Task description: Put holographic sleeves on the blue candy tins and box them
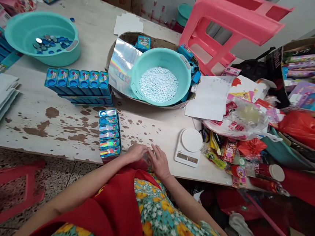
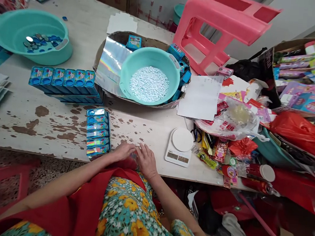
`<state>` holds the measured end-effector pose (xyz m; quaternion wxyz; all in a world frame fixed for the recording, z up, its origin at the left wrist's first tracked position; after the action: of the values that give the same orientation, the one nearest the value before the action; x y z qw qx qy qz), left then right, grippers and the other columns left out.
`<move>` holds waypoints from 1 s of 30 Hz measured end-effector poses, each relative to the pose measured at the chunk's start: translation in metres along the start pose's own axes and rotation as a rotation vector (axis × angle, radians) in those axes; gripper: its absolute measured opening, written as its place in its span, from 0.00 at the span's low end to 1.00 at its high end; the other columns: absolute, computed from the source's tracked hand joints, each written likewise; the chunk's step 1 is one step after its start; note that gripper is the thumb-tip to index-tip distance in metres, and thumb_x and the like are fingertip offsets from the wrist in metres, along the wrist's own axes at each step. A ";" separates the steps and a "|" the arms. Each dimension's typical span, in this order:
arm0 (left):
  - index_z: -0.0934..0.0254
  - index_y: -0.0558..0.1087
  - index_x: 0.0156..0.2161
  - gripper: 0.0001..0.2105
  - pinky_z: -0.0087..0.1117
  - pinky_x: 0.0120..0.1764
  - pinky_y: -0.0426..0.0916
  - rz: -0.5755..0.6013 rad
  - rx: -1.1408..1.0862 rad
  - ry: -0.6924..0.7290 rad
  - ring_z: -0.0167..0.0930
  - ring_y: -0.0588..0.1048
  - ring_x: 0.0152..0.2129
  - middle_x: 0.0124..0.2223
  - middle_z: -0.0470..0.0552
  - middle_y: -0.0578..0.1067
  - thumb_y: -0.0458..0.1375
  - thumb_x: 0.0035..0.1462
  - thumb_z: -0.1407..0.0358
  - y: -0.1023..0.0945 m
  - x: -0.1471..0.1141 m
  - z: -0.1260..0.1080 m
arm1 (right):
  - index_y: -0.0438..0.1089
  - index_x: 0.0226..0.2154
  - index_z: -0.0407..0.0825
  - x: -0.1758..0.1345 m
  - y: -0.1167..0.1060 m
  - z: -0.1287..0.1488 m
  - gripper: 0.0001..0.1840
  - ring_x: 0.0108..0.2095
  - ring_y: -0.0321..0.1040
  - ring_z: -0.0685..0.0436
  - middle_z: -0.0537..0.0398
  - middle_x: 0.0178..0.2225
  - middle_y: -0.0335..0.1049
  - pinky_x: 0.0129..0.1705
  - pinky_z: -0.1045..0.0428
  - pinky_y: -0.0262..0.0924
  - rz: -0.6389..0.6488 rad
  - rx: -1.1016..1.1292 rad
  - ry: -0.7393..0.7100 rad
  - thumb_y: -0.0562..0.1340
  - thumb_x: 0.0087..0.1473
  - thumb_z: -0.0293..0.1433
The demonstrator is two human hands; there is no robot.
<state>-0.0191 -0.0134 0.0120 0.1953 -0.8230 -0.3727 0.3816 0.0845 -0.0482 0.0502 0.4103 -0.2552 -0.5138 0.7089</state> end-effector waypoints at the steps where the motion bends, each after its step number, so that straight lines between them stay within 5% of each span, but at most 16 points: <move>1: 0.63 0.73 0.34 0.15 0.27 0.33 0.61 0.007 -0.003 -0.003 0.31 0.73 0.32 0.34 0.52 0.76 0.44 0.60 0.62 0.001 0.002 0.001 | 0.54 0.58 0.50 -0.004 0.003 0.003 0.26 0.61 0.44 0.36 0.45 0.60 0.52 0.52 0.39 0.54 0.012 -0.033 -0.016 0.52 0.57 0.26; 4: 0.63 0.73 0.34 0.15 0.27 0.33 0.61 0.015 -0.013 -0.023 0.32 0.73 0.32 0.34 0.52 0.76 0.44 0.60 0.62 0.002 0.006 0.004 | 0.52 0.59 0.47 -0.016 0.009 0.007 0.26 0.63 0.38 0.35 0.43 0.61 0.49 0.53 0.39 0.53 0.045 -0.075 -0.056 0.51 0.57 0.25; 8: 0.63 0.74 0.34 0.16 0.29 0.34 0.61 0.014 -0.027 -0.060 0.33 0.73 0.33 0.36 0.54 0.77 0.44 0.59 0.61 0.000 0.009 0.007 | 0.61 0.51 0.47 -0.022 0.002 0.007 0.19 0.61 0.43 0.36 0.44 0.59 0.54 0.52 0.41 0.54 0.034 -0.047 -0.101 0.53 0.56 0.26; 12: 0.64 0.74 0.34 0.15 0.31 0.36 0.62 0.005 -0.045 -0.104 0.37 0.73 0.36 0.37 0.56 0.77 0.46 0.58 0.62 0.001 0.011 0.010 | 0.68 0.36 0.49 -0.014 -0.025 0.003 0.08 0.47 0.62 0.40 0.48 0.40 0.71 0.45 0.45 0.57 0.034 0.000 -0.071 0.55 0.56 0.27; 16: 0.64 0.74 0.37 0.14 0.33 0.40 0.63 -0.011 -0.094 -0.126 0.37 0.73 0.38 0.38 0.57 0.76 0.46 0.58 0.62 -0.005 0.007 0.008 | 0.68 0.30 0.50 0.005 -0.064 -0.004 0.06 0.32 0.64 0.45 0.53 0.27 0.69 0.36 0.49 0.58 0.063 0.156 0.087 0.56 0.56 0.31; 21: 0.62 0.59 0.57 0.22 0.31 0.44 0.63 -0.097 -0.629 0.138 0.32 0.69 0.46 0.53 0.55 0.69 0.40 0.62 0.57 -0.046 -0.014 -0.023 | 0.67 0.28 0.50 0.037 -0.101 -0.011 0.07 0.31 0.65 0.47 0.56 0.27 0.69 0.36 0.51 0.60 0.029 0.556 0.298 0.59 0.54 0.36; 23: 0.64 0.64 0.53 0.21 0.29 0.41 0.65 -0.069 -0.844 0.224 0.32 0.71 0.42 0.50 0.56 0.71 0.47 0.58 0.56 -0.060 -0.027 -0.033 | 0.67 0.26 0.50 0.050 -0.102 -0.008 0.09 0.31 0.66 0.47 0.56 0.27 0.70 0.37 0.51 0.60 0.033 0.671 0.338 0.60 0.52 0.38; 25: 0.67 0.70 0.41 0.16 0.27 0.35 0.65 -0.057 -0.885 0.161 0.29 0.72 0.32 0.37 0.52 0.75 0.53 0.53 0.57 -0.067 -0.039 -0.029 | 0.67 0.26 0.49 0.063 -0.093 -0.003 0.11 0.30 0.66 0.47 0.57 0.26 0.70 0.36 0.51 0.60 0.038 0.792 0.399 0.62 0.50 0.40; 27: 0.67 0.70 0.33 0.12 0.25 0.28 0.64 -0.119 -0.880 0.043 0.26 0.70 0.23 0.25 0.46 0.71 0.53 0.53 0.58 -0.077 -0.053 -0.012 | 0.67 0.26 0.48 0.079 -0.077 0.004 0.12 0.27 0.65 0.48 0.57 0.24 0.70 0.33 0.52 0.60 0.018 0.904 0.474 0.63 0.47 0.41; 30: 0.66 0.69 0.30 0.11 0.23 0.24 0.59 -0.304 -0.790 -0.078 0.24 0.65 0.18 0.20 0.43 0.66 0.51 0.54 0.60 -0.106 -0.080 0.029 | 0.69 0.25 0.48 0.110 -0.047 0.030 0.14 0.27 0.65 0.47 0.56 0.24 0.69 0.33 0.51 0.60 -0.035 0.994 0.517 0.64 0.44 0.42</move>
<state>-0.1252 -0.0047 0.0961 -0.0954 -0.7550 -0.6147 0.2072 0.0175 0.0355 0.1110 0.6055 -0.1880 -0.0045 0.7733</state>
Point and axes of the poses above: each hand's wrist, its own x-axis towards the middle knuckle, its own y-axis out of the palm, z = x × y, the point moved 8 cm from there along x, towards the middle knuckle
